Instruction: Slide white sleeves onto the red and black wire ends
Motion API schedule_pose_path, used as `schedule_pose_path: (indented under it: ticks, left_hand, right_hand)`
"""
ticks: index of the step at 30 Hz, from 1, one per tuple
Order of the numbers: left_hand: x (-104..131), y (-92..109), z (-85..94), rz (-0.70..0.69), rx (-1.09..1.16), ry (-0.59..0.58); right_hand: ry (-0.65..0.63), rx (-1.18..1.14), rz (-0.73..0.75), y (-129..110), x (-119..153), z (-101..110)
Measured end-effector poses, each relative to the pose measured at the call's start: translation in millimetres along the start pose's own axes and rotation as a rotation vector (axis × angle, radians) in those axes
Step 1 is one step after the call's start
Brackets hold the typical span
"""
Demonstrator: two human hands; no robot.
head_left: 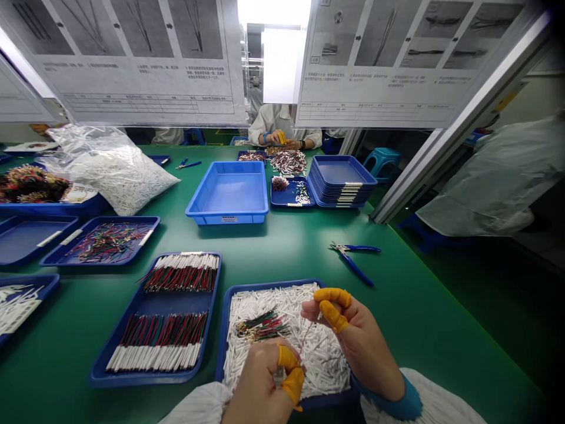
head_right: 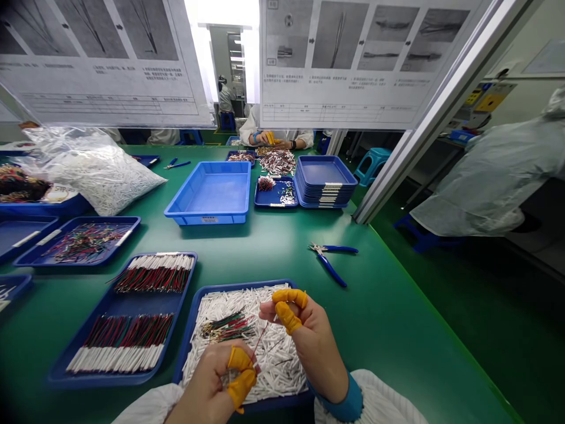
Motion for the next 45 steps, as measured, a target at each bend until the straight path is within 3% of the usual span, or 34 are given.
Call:
schedule_pose_path:
  ticks: [22,38,45]
  left_hand:
    - [0,7,1.5,-0.067,-0.088,0.051]
    - [0,8,-0.3,-0.052,-0.068,-0.001]
    - [0,10,1.2,-0.060,-0.059,0.026]
  right_hand:
    - [-0.131,0.141,0.117,4,10,-5]
    - [-0.143,0.099,0.108,0,9,-8]
    - [-0.302,0.172,0.063,-5,9,-13]
Point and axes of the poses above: each hand's wrist, its own x-axis away from the middle knuckle, its own z-axis out of the back of the hand, y = z × x, the point moved 4 cm from there along -x, towards the middle knuckle, and after that the axes turned 14 degrees about z, right-handed, at the moved point
